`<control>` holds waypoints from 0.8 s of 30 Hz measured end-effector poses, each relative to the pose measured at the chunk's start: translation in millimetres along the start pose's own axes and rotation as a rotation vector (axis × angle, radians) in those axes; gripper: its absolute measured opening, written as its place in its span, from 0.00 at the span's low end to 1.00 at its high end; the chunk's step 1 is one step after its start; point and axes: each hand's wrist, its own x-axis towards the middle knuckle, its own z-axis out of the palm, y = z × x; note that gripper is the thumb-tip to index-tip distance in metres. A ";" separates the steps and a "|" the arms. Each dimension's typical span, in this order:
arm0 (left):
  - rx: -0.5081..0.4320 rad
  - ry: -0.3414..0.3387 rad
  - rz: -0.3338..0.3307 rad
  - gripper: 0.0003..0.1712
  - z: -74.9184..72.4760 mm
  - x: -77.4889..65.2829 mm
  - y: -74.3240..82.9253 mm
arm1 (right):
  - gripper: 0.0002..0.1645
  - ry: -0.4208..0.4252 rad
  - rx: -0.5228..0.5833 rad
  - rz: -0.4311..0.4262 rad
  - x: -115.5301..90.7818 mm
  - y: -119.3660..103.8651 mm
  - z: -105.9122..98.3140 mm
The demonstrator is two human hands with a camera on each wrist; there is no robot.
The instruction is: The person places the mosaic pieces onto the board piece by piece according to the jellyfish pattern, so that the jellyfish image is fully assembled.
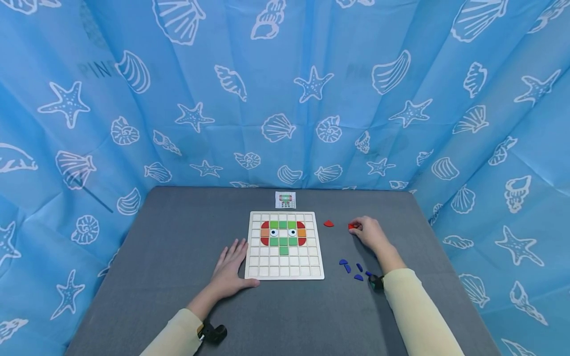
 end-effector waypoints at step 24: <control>0.007 0.022 0.000 0.73 3.7 2.2 -1.3 | 0.18 0.131 -0.011 -0.113 -28.6 -62.8 -3.7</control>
